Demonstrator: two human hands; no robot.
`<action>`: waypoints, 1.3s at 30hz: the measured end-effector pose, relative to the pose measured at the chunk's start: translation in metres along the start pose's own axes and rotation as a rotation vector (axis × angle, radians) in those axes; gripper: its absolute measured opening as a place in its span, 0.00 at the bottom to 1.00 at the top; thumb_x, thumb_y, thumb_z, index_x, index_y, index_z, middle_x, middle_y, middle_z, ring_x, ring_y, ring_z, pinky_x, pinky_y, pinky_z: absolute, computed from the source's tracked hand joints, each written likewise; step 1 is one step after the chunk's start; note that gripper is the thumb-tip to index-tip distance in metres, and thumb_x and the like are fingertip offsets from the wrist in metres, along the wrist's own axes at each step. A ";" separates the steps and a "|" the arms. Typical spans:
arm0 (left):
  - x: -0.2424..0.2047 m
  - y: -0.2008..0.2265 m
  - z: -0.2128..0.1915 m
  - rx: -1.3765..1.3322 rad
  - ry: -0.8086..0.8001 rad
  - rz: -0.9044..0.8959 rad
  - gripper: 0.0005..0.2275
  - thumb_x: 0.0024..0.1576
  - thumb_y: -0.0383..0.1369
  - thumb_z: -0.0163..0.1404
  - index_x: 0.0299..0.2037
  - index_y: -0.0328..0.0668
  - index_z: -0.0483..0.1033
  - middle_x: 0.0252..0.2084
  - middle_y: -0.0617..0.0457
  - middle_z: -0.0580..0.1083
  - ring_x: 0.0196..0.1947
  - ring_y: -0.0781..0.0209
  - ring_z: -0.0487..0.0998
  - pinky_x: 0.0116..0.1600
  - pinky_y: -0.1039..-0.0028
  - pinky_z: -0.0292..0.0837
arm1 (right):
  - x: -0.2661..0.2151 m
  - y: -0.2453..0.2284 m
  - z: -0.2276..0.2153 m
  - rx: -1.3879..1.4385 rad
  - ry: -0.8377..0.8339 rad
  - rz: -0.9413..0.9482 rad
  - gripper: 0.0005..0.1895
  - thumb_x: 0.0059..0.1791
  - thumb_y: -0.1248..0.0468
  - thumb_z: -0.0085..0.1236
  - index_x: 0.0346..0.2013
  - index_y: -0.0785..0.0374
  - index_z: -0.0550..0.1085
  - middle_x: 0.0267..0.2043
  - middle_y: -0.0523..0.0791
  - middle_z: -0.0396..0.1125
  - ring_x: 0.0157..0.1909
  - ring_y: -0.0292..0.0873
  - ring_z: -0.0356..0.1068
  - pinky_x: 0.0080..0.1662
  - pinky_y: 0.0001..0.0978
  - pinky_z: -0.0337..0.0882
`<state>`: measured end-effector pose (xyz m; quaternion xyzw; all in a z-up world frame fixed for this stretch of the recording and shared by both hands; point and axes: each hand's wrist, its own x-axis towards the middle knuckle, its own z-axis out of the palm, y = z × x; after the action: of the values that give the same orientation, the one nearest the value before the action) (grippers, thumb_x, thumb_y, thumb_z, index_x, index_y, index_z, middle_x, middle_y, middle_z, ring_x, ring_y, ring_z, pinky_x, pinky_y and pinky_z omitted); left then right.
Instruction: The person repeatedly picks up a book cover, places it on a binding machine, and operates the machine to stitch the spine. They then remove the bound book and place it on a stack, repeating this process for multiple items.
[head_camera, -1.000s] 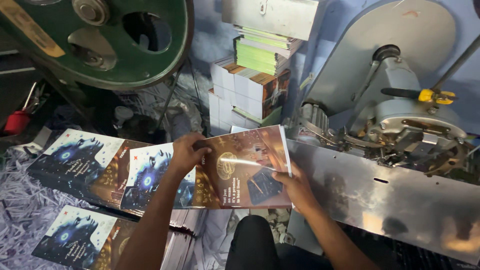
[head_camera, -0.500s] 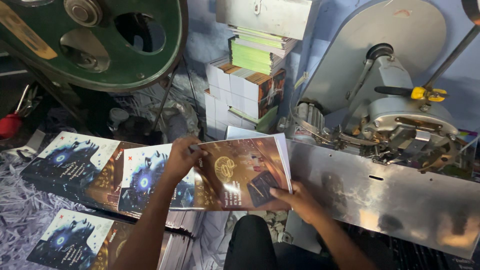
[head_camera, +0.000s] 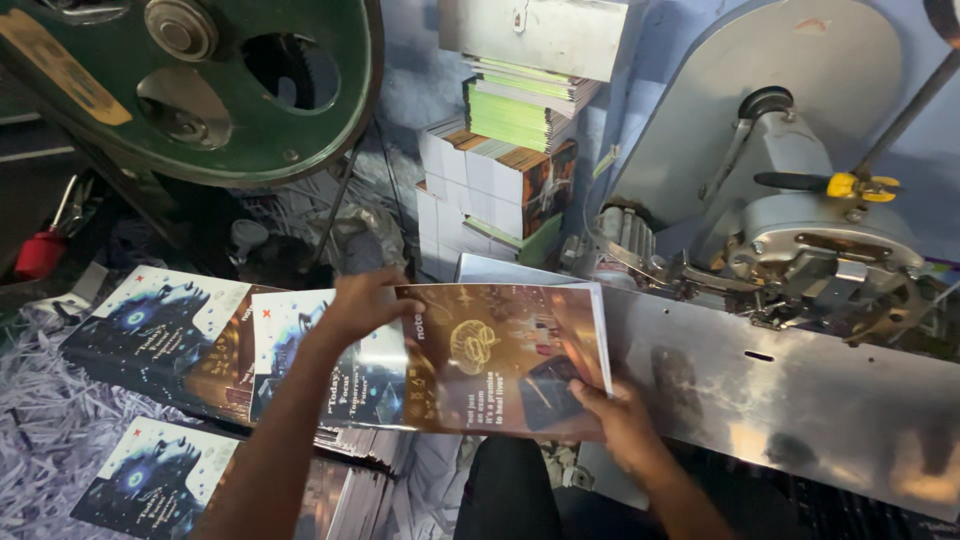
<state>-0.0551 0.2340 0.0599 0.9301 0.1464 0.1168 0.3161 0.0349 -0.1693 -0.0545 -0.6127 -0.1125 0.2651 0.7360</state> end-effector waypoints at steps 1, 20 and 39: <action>0.000 -0.002 -0.005 0.067 0.023 0.028 0.19 0.44 0.47 0.65 0.40 0.46 0.83 0.33 0.49 0.82 0.34 0.54 0.85 0.44 0.64 0.78 | -0.006 -0.009 -0.005 0.051 0.006 0.054 0.20 0.46 0.64 0.59 0.52 0.69 0.76 0.36 0.46 0.75 0.32 0.44 0.76 0.33 0.40 0.77; -0.067 -0.118 -0.088 -0.222 0.261 -0.525 0.53 0.44 0.52 0.64 0.76 0.44 0.45 0.69 0.29 0.57 0.66 0.33 0.64 0.60 0.37 0.69 | -0.014 -0.028 -0.045 0.276 -0.069 0.025 0.16 0.51 0.61 0.56 0.43 0.74 0.73 0.29 0.54 0.73 0.20 0.48 0.73 0.22 0.39 0.73; -0.205 -0.108 -0.094 -0.736 0.687 -0.134 0.20 0.72 0.41 0.43 0.57 0.25 0.74 0.45 0.44 0.75 0.43 0.62 0.75 0.47 0.73 0.71 | -0.008 -0.080 0.004 0.357 0.016 0.226 0.12 0.48 0.60 0.60 0.41 0.66 0.75 0.33 0.47 0.74 0.29 0.47 0.76 0.23 0.37 0.70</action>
<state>-0.2961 0.2965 0.0399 0.6534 0.2506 0.4391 0.5634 0.0463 -0.1786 0.0244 -0.4835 0.0117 0.3569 0.7992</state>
